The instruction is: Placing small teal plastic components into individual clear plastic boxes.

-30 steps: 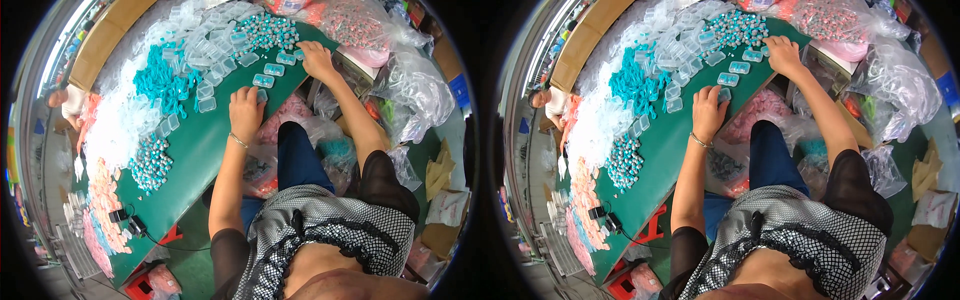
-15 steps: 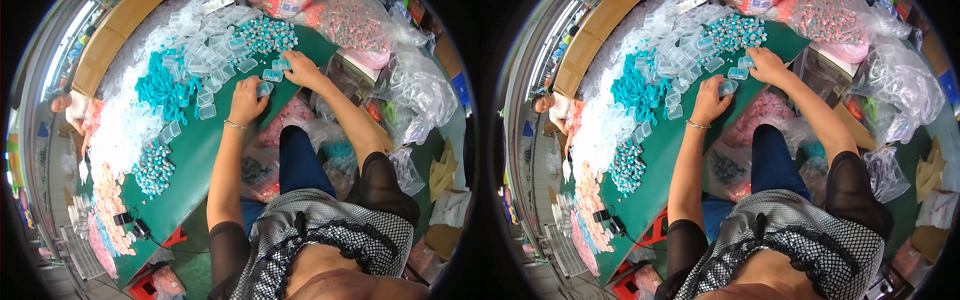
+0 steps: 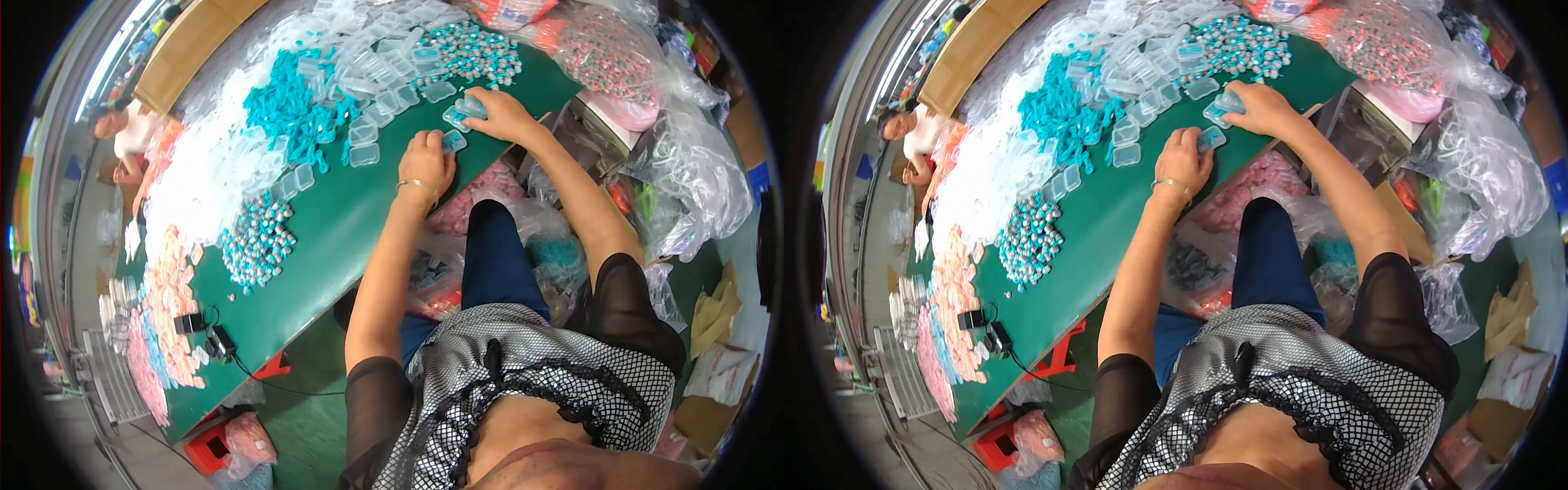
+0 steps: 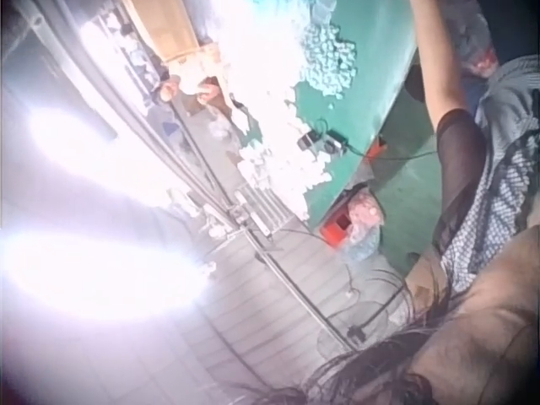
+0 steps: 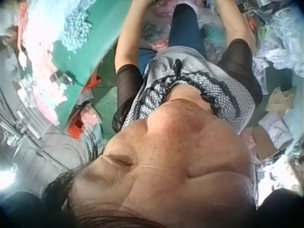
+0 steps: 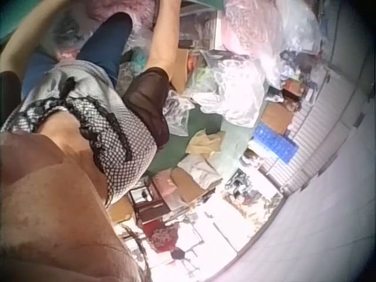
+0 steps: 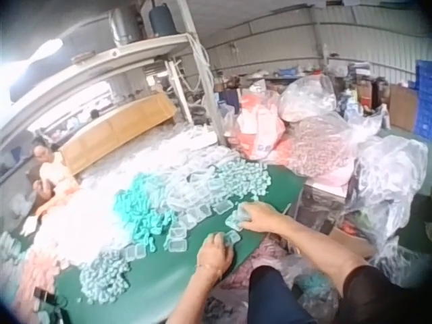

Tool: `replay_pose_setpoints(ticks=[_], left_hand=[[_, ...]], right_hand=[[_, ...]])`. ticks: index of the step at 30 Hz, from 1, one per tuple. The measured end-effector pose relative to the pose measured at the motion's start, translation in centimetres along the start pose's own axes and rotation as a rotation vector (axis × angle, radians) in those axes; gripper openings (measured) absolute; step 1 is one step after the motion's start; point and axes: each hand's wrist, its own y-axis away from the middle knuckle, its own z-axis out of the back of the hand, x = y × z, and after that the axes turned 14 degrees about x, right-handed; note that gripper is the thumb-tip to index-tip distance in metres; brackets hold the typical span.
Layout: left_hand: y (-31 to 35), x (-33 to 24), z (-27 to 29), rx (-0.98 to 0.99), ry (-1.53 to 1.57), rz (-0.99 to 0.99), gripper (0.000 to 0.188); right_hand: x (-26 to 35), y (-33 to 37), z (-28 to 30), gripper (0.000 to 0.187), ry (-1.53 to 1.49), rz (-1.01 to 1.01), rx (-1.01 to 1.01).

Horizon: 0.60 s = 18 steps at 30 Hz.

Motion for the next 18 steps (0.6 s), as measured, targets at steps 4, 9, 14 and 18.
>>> replay_pose_setpoints(ticks=[4, 9, 14, 18], left_hand=[[1.5, 0.3, 1.0, 0.035, 0.022, 0.106, 0.040], [4.4, 0.7, 2.2, 0.007, 0.044, 0.213, 0.040], [8.0, 0.1, 3.3, -0.011, 0.168, 0.292, 0.040], [11.6, 0.1, 4.1, -0.113, 0.416, 0.217, 0.040]], right_hand=[[1.1, -0.7, -1.9, 0.057, 0.137, 0.135, -0.143], [3.1, -2.1, -2.7, 0.059, 0.162, 0.150, -0.074], [4.4, -2.7, -3.8, 0.047, 0.150, 0.228, 0.006], [7.2, -1.7, -4.4, 0.044, 0.183, 0.239, 0.085]])
